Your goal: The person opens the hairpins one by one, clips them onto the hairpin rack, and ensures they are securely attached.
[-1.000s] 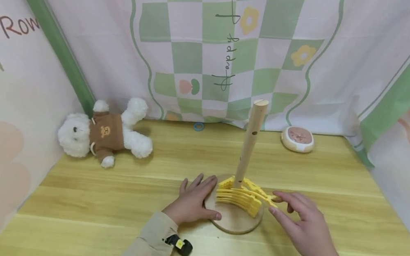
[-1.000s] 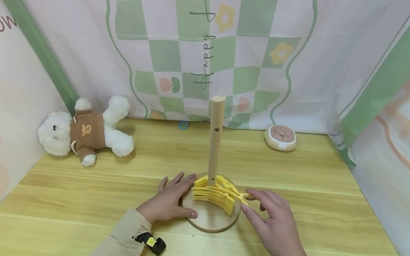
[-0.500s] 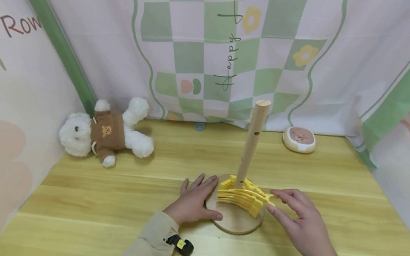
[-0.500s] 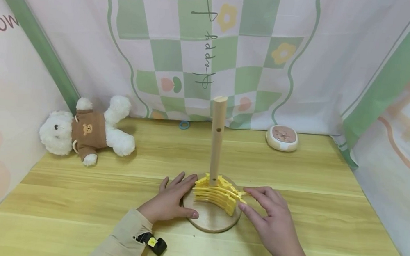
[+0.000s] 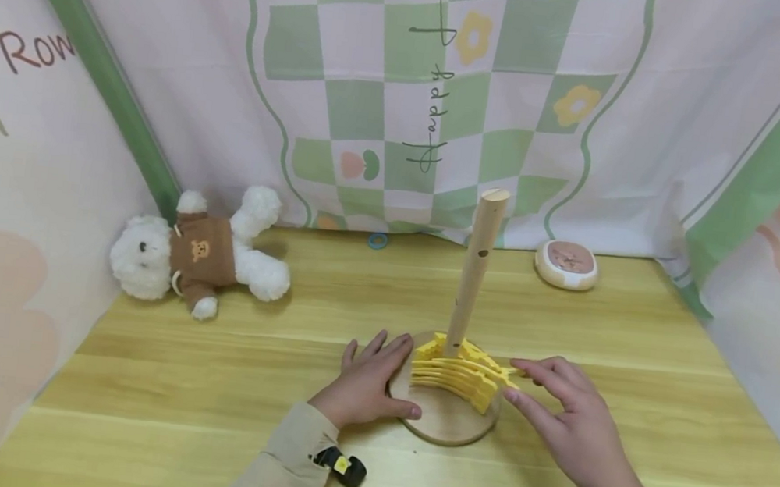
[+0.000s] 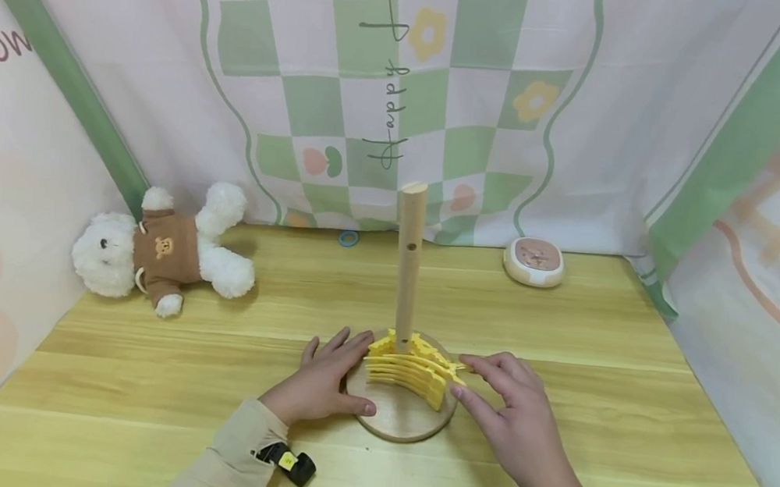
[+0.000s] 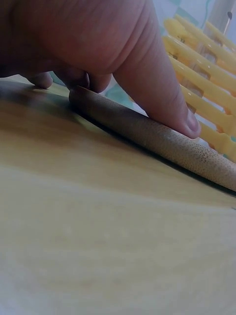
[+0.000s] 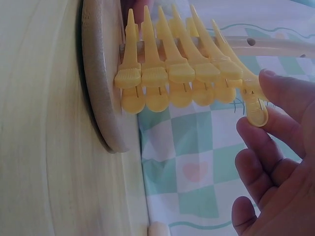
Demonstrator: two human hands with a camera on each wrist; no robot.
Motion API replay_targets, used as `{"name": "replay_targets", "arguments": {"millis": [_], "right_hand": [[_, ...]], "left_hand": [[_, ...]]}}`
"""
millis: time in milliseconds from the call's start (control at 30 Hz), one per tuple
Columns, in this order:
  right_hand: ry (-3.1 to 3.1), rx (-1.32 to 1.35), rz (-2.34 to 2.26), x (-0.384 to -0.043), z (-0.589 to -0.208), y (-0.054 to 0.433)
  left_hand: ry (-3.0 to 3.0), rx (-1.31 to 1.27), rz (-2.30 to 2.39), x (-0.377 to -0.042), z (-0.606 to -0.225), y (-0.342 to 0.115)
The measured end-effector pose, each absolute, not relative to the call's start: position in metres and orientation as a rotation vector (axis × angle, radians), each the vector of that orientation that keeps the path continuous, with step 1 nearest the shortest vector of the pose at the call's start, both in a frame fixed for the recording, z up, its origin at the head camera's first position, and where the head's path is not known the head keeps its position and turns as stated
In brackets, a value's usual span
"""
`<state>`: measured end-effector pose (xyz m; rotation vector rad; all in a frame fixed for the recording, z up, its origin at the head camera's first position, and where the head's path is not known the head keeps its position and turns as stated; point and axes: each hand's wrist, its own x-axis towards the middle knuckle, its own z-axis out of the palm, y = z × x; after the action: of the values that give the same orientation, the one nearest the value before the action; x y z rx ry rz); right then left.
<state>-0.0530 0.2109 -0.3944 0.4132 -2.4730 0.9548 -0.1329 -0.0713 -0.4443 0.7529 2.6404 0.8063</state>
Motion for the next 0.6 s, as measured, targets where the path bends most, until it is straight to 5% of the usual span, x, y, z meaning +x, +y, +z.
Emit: {"name": "replay_targets", "arguments": {"millis": [600], "right_hand": [[-2.49,0.409,0.974,-0.0566,-0.3934,0.2059]], "left_hand": [[2.631,0.753,0.82,-0.1325,-0.4428,-0.0712]]}}
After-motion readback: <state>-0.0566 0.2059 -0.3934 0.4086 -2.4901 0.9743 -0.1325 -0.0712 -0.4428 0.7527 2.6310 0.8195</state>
